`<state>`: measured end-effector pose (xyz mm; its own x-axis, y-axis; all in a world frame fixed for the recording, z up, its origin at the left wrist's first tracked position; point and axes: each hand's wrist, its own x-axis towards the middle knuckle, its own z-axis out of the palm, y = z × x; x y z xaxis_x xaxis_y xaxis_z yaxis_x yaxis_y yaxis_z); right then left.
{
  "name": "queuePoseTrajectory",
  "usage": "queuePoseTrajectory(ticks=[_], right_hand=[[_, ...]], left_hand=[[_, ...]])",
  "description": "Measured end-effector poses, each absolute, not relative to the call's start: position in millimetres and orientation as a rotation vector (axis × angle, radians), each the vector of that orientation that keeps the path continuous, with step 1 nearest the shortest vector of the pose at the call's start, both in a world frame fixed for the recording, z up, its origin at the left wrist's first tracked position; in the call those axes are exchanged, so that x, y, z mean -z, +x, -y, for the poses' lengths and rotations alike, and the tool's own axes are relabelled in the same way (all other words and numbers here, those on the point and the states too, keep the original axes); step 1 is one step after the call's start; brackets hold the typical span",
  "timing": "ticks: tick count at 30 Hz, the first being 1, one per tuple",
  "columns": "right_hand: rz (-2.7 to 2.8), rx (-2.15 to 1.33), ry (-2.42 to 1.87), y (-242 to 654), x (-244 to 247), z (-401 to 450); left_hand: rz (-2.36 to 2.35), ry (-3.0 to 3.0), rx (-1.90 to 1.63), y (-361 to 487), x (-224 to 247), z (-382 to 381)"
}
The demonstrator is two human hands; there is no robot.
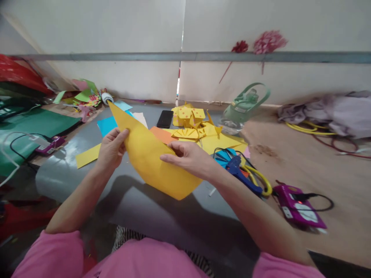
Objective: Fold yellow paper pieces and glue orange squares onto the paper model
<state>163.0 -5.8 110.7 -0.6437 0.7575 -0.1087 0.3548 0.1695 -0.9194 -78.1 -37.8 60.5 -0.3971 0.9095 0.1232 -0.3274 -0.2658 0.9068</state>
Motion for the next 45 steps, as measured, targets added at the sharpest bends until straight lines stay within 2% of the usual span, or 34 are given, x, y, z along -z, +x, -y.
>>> queuePoseTrajectory(ticks=[8, 12, 17, 21, 37, 42, 45], right_hand=[[2.063, -1.783, -1.151, 169.7, -120.7, 8.5], [2.006, -1.711, -1.156, 172.2, -117.0, 9.1], [1.666, -1.586, -1.105, 167.7, -119.7, 3.8], [1.551, -1.502, -1.086, 164.3, -118.3, -3.3], [1.656, -1.436, -1.002, 178.0, -70.4, -37.9], [1.745, -1.437, -0.951, 185.0, -71.0, -47.2], [1.688, -1.451, -0.987, 180.2, -73.1, -45.0]], left_hand=[[-1.028, 0.863, -1.753, -90.8, -79.2, 18.7], [-1.054, 0.896, -1.71, -101.3, -89.0, 11.9], [-1.069, 1.072, -1.271, -101.3, -90.9, 19.6], [-1.04, 1.205, -1.056, -100.0, -83.9, 29.4], [-1.066, 1.214, -0.909, -108.6, -44.1, 23.5], [-1.093, 1.28, -0.733, -110.9, -42.9, 26.7], [-1.063, 1.349, -0.748, -102.4, -46.9, 29.1]])
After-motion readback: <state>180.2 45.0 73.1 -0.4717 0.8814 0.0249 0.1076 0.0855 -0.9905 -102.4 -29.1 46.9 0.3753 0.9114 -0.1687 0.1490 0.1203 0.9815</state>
